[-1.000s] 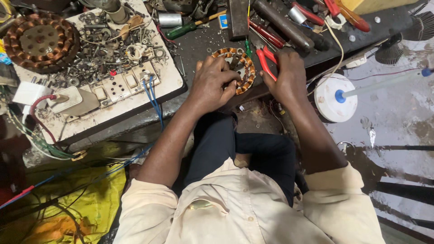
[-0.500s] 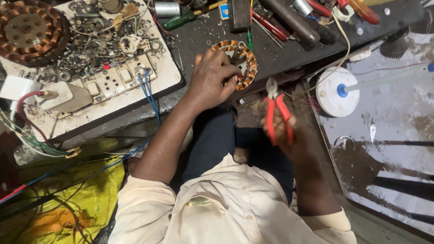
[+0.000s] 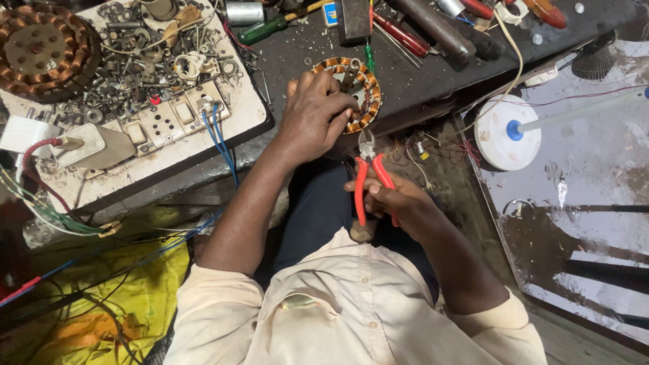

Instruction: The person works on a circular copper-wound electrical component, likely a motor stator, using pliers to adjust and trim copper wires. They repeatedly rotate the component and use the pliers to pull, bend, and cut wires around the central hub.

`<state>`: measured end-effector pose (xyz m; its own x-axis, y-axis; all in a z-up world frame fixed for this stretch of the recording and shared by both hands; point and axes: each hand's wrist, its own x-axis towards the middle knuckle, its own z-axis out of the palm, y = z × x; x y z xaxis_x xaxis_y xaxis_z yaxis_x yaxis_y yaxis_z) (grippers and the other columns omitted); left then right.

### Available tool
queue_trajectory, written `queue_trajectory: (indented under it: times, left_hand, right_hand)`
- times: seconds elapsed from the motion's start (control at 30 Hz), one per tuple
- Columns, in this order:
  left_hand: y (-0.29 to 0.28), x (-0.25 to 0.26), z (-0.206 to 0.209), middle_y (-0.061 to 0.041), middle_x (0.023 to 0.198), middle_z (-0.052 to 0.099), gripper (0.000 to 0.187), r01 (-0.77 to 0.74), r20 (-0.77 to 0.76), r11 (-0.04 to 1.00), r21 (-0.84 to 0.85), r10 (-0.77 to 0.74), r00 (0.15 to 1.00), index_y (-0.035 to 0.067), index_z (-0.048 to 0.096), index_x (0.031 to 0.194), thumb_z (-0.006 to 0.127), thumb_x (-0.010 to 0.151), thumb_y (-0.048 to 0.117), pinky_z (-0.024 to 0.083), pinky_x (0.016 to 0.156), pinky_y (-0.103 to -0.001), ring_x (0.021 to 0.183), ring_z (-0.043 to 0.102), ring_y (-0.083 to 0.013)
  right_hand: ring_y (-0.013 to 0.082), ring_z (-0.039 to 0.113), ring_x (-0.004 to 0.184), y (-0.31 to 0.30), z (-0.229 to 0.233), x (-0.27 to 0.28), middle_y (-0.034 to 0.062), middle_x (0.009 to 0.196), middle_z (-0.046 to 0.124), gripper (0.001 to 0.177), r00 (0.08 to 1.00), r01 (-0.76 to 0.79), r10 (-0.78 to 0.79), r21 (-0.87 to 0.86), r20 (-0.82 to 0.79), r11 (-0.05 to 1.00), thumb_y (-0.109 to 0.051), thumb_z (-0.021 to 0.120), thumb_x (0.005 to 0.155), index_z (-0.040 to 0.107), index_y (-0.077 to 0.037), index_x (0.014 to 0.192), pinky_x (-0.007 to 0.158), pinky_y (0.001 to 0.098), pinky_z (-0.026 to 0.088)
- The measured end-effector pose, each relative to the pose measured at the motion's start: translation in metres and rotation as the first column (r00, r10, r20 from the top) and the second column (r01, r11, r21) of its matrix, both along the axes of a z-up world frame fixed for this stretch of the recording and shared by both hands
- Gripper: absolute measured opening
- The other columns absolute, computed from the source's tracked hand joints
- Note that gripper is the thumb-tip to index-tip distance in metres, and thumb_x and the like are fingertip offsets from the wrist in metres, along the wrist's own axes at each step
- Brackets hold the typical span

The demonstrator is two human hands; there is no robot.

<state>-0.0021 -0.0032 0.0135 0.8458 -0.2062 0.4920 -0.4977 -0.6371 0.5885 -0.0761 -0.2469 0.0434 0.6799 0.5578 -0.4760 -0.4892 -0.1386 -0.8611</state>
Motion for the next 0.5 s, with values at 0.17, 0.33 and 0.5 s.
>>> queue_trajectory:
  times: [0.17,0.33,0.5]
  left_hand:
    - [0.0,-0.001,0.0,-0.003,0.1,0.052,0.011,0.004,0.023,1.0,-0.017,-0.003,1.0,0.018,0.077,0.103,0.077,0.092,0.019,0.033,0.09,-0.043,0.102,0.049,-0.024]
    - [0.002,-0.002,0.003,-0.004,0.101,0.051,0.013,0.009,0.035,1.0,-0.028,-0.008,0.999,0.018,0.076,0.105,0.077,0.091,0.018,0.033,0.089,-0.043,0.103,0.049,-0.0248]
    - [0.003,-0.002,0.003,-0.004,0.101,0.051,0.013,0.015,0.052,0.999,-0.038,-0.013,0.999,0.018,0.076,0.105,0.076,0.092,0.018,0.032,0.09,-0.043,0.103,0.05,-0.0248]
  right_hand:
    - [0.0095,0.054,0.074,0.007,0.0,0.014,0.0019,0.082,0.061,0.044,0.997,-0.016,0.012,-0.044,-0.08,0.999,-0.023,0.052,0.099,0.067,0.006,0.13,0.07,0.0273,0.045]
    - [0.0078,0.057,0.078,0.007,0.005,0.024,0.0006,0.088,0.064,0.044,0.999,-0.032,0.03,-0.071,-0.038,0.997,-0.024,0.054,0.1,0.066,0.005,0.131,0.071,0.0263,0.045]
    - [0.0101,0.06,0.077,0.01,0.01,0.032,0.0017,0.089,0.067,0.043,0.999,-0.047,0.046,-0.087,-0.007,0.995,-0.025,0.053,0.099,0.066,0.004,0.128,0.069,0.0262,0.047]
